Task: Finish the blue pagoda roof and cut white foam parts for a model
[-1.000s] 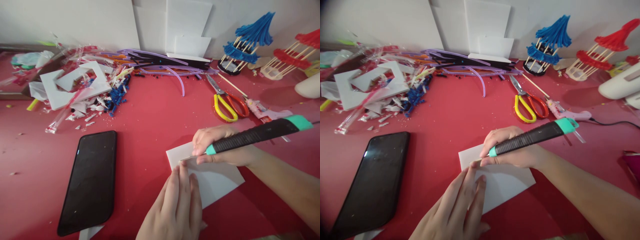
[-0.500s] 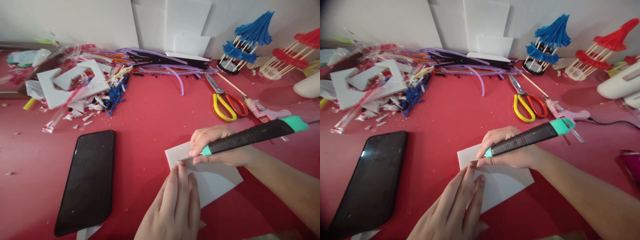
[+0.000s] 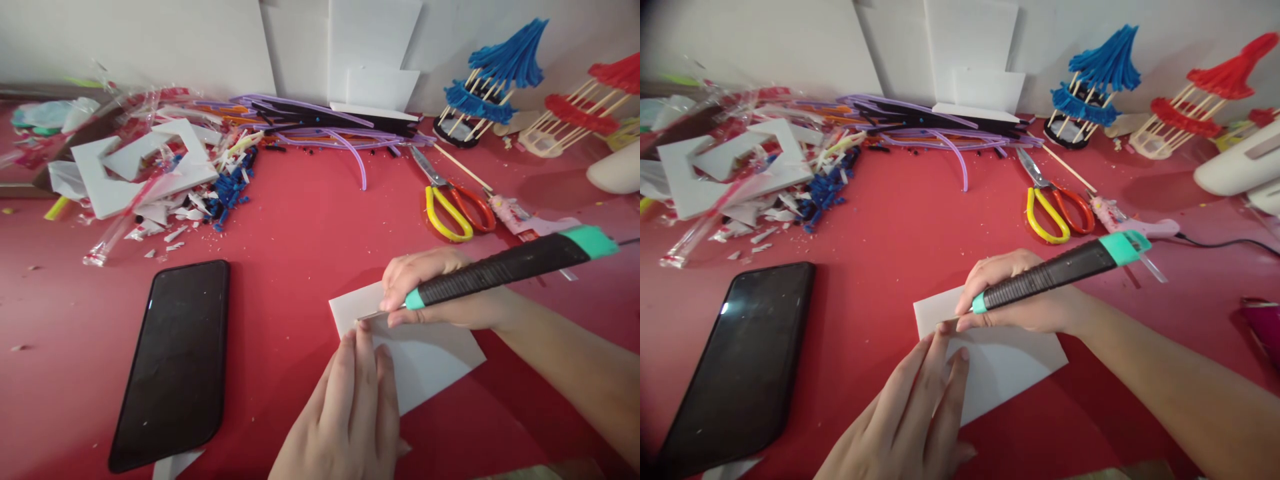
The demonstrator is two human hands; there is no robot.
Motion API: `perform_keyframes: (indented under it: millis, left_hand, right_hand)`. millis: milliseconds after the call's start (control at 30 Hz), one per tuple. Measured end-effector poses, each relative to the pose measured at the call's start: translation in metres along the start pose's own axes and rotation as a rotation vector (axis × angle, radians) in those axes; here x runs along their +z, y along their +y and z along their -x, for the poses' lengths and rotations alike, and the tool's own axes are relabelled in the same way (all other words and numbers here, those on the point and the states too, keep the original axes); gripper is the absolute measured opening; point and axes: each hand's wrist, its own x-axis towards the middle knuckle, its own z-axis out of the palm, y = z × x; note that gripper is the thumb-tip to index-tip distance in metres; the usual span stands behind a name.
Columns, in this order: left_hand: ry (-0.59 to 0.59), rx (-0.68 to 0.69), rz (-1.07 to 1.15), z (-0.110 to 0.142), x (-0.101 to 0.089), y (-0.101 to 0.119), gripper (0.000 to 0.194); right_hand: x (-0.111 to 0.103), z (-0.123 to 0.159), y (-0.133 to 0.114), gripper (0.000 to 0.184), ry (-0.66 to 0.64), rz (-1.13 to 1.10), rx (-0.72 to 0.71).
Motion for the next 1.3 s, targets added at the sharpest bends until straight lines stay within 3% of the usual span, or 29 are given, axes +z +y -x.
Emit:
perform_keyframes:
  millis: [400, 1300]
  left_hand:
    - [-0.067, 0.018, 0.015, 0.001, -0.004, 0.002, 0.056]
    - [-0.039, 0.014, 0.004, -0.003, -0.007, -0.002, 0.049]
  right_hand:
    - [-0.005, 0.003, 0.001, 0.013, -0.024, -0.021, 0.04]
    - [-0.02, 0.008, 0.006, 0.016, -0.051, 0.064, 0.037]
